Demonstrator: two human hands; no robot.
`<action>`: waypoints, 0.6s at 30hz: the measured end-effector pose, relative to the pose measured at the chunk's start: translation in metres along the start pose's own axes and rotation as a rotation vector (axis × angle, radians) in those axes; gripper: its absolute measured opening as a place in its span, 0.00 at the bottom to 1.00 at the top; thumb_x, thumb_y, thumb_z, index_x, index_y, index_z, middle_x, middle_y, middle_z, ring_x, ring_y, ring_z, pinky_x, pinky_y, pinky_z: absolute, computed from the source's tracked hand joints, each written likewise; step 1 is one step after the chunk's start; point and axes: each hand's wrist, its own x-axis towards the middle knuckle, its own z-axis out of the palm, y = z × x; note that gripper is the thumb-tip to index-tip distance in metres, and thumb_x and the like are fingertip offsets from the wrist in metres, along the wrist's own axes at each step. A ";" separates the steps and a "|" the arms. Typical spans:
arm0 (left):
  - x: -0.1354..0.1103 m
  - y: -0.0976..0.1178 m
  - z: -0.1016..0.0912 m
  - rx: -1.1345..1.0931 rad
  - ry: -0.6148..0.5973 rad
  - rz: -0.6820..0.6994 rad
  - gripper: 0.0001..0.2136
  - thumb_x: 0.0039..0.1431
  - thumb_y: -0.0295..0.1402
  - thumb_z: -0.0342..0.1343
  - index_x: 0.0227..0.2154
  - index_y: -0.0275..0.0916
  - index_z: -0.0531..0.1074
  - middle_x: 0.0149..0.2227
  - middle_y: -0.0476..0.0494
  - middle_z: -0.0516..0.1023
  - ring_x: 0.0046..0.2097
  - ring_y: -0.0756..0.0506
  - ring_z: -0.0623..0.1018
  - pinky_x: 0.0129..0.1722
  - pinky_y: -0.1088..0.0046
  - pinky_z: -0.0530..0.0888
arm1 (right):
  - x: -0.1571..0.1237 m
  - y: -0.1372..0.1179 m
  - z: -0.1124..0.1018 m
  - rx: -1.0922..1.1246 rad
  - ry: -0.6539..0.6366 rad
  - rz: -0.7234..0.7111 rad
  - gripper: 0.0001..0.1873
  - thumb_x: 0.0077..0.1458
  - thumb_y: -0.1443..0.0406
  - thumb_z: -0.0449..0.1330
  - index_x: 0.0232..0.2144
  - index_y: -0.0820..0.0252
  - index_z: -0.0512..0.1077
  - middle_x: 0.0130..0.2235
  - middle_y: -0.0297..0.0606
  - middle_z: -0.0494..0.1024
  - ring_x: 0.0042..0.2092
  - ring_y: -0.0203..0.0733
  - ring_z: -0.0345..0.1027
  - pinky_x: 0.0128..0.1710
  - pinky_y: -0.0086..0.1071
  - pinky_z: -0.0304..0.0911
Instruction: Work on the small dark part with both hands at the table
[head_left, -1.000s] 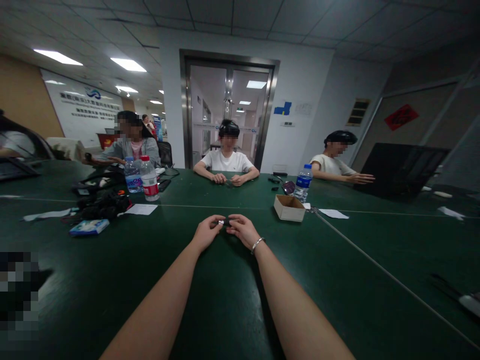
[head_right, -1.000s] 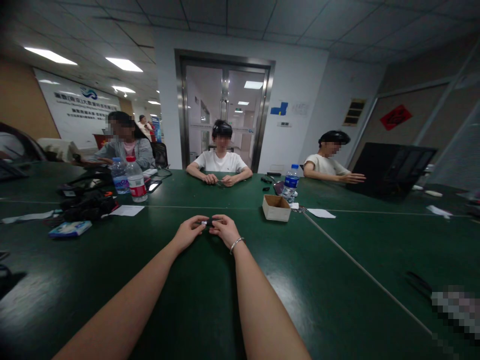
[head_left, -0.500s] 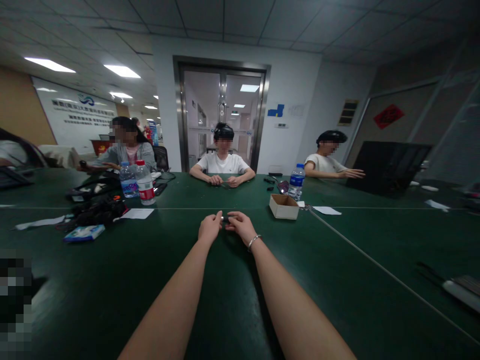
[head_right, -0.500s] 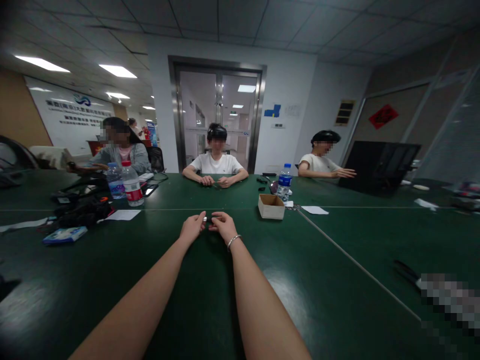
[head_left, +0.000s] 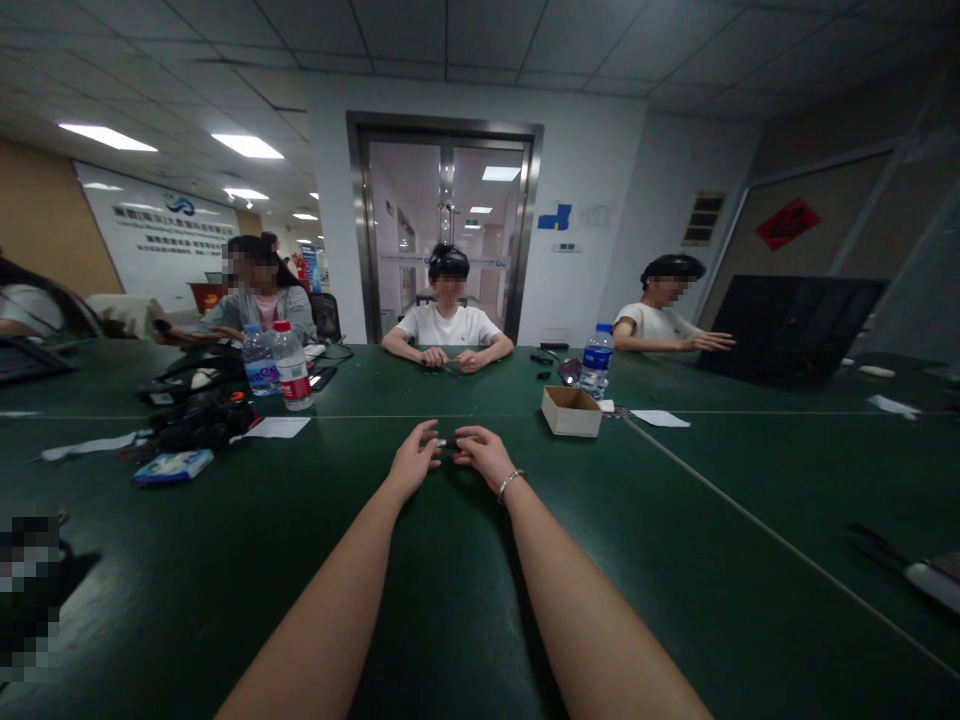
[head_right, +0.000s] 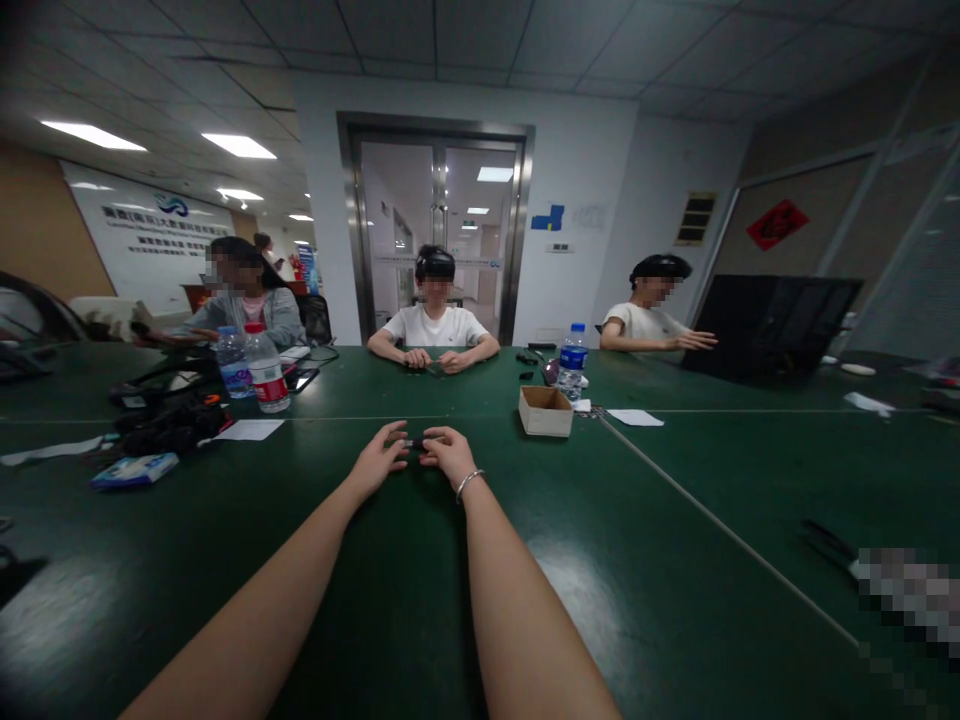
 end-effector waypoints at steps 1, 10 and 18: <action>-0.001 -0.001 -0.002 -0.046 -0.036 0.018 0.20 0.53 0.34 0.53 0.50 0.45 0.62 0.50 0.40 0.65 0.37 0.49 0.74 0.33 0.74 0.73 | 0.000 0.000 0.000 -0.016 -0.012 0.003 0.08 0.46 0.75 0.61 0.32 0.65 0.70 0.25 0.35 0.72 0.23 0.33 0.69 0.22 0.23 0.69; -0.002 -0.004 -0.004 0.013 -0.070 0.142 0.11 0.50 0.33 0.55 0.37 0.36 0.69 0.37 0.42 0.73 0.35 0.48 0.74 0.35 0.73 0.72 | -0.001 -0.001 0.001 -0.074 -0.034 0.008 0.07 0.47 0.76 0.58 0.32 0.66 0.69 0.24 0.35 0.72 0.23 0.34 0.70 0.21 0.22 0.69; -0.006 0.004 0.000 0.235 0.037 0.022 0.17 0.53 0.46 0.48 0.27 0.35 0.70 0.23 0.45 0.73 0.25 0.49 0.73 0.26 0.75 0.69 | 0.000 0.002 -0.001 -0.098 -0.057 -0.027 0.09 0.44 0.75 0.60 0.31 0.64 0.69 0.24 0.33 0.72 0.24 0.34 0.70 0.21 0.22 0.69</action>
